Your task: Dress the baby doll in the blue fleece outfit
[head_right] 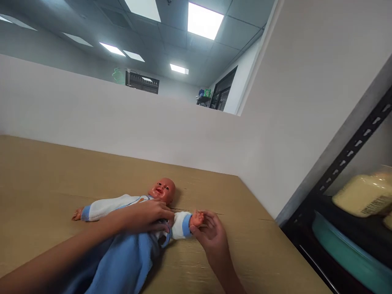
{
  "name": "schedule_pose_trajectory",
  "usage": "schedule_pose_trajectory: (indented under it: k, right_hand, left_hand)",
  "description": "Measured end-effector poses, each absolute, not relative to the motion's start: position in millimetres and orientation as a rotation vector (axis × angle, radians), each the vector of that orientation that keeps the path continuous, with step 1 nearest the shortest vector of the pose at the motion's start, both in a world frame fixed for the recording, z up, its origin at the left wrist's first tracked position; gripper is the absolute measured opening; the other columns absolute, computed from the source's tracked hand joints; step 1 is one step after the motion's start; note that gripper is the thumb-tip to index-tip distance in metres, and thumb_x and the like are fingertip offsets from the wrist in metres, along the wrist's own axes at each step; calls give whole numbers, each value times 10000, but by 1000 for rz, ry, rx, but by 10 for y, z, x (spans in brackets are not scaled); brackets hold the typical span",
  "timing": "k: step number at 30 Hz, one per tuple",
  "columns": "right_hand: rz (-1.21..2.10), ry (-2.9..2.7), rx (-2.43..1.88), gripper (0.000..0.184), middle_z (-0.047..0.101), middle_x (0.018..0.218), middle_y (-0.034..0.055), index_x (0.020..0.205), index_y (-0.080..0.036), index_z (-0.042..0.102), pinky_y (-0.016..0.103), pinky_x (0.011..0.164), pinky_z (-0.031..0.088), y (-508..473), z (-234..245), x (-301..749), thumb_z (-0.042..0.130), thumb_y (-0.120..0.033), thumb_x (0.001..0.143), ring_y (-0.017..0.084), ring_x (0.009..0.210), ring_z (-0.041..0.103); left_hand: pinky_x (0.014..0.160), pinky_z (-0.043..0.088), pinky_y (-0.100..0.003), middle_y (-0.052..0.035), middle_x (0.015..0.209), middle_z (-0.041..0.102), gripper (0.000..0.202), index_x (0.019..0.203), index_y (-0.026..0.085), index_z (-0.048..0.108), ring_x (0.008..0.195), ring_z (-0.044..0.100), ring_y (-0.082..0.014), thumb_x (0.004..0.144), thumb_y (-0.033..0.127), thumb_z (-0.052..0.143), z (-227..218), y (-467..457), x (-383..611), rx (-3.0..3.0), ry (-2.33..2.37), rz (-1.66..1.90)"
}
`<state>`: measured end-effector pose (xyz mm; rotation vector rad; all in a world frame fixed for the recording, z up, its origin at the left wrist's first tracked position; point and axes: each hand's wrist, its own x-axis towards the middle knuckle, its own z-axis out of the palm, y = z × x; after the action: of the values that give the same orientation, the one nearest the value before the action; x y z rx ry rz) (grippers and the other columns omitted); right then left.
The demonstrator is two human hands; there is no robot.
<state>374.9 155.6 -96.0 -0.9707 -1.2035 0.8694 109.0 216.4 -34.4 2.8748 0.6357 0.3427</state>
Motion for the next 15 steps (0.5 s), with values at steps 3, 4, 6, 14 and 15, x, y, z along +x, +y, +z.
schedule_pose_trajectory:
  k: [3,4,6,14,15]
  right_hand:
    - [840,-1288,-978,489,793,1050,96,1072,-213,698,335,820,617,1592,-1012,3506,982,-424,734,237,905,747]
    - [838,-1314,-962,438,792,1025,85,1038,-217,700,332,809,618,1578,-1065,3419,970,-407,749,233,881,745]
    - [833,-1363,-913,332,784,1005,72,982,-233,710,351,821,631,1514,-1217,3263,933,-382,786,251,898,749]
    - [992,-1520,-969,391,678,1476,104,1258,-307,802,574,1234,460,1305,-1802,3143,758,-360,873,380,1374,629]
    - [1066,-1422,-946,371,710,1413,114,1222,-298,808,571,1160,536,1324,-1818,3132,742,-434,883,378,1291,685]
  left_hand:
    - [852,509,-305,-29,1039,780,220,1131,270,720,1001,733,-227,1123,437,577,-296,2064,1034,2863,516,395]
    - [870,501,-314,-43,1070,774,290,1155,266,718,1022,723,-232,1141,470,512,-301,2025,1017,2864,490,442]
    - [915,472,-344,-64,1089,763,415,1181,257,717,1017,702,-239,1164,505,385,-343,1961,995,2883,464,576]
    - [881,465,-324,0,969,782,374,1012,269,754,922,699,-215,1093,587,577,-452,2014,1073,2445,613,740]
    - [883,470,-319,3,975,784,332,997,270,757,951,700,-221,1066,571,633,-458,2036,1081,2378,662,720]
